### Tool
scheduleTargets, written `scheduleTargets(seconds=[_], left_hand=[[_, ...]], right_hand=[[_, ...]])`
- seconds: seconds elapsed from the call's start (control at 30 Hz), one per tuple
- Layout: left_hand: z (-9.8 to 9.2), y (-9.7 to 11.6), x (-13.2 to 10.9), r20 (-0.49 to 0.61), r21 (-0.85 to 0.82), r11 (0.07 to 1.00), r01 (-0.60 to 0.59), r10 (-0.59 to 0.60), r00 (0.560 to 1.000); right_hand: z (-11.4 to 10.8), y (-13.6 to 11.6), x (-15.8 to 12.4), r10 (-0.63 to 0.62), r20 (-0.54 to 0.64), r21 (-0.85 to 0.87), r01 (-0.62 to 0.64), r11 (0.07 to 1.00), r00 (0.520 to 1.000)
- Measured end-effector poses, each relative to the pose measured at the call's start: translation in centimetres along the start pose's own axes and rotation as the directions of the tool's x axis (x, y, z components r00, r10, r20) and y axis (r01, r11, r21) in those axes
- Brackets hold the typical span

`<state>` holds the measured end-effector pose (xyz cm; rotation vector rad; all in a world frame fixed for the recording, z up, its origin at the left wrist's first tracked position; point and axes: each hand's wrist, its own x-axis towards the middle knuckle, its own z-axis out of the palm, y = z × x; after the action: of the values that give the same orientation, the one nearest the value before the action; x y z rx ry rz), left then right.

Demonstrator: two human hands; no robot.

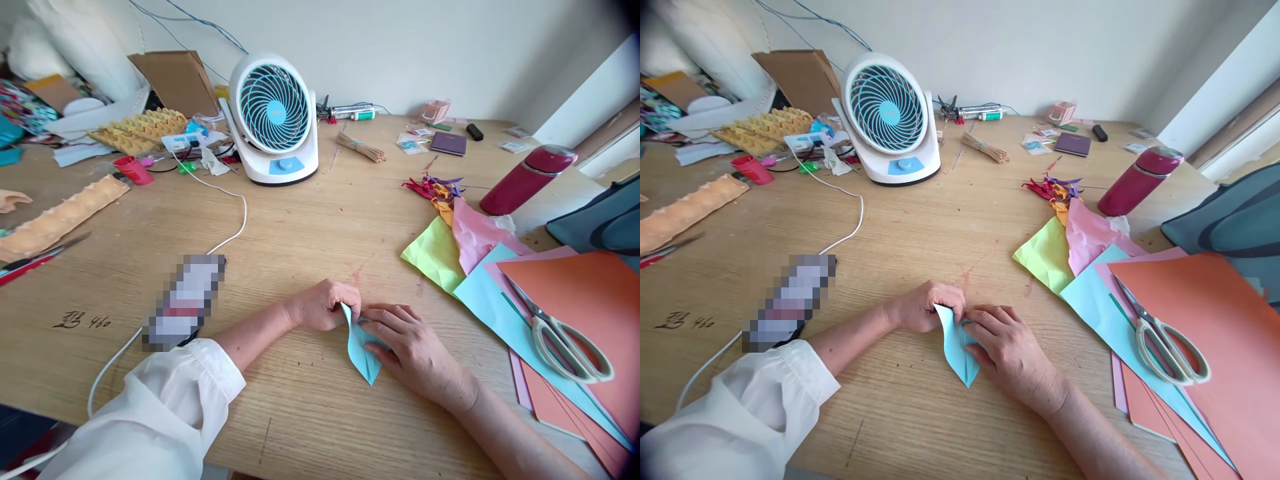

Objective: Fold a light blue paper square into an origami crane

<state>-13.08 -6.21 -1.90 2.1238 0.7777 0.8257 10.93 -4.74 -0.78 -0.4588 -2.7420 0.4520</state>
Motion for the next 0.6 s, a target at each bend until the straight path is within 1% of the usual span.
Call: scheduleTargets(seconds=[0.3,0.6], left_hand=[[-0.38,0.06,-0.33,0.017,-0.033,0.999,0.012,-0.012,1.000],[-0.25,-0.10,-0.24,0.010,-0.050,0.999,0.017,-0.017,1.000]], right_hand=[[0.16,-0.03,0.22,0.003,-0.005,0.019,-0.003,1.000,1.000],[0.18,0.11,-0.02,-0.005,0.013,0.035,0.004,0.999,1.000]])
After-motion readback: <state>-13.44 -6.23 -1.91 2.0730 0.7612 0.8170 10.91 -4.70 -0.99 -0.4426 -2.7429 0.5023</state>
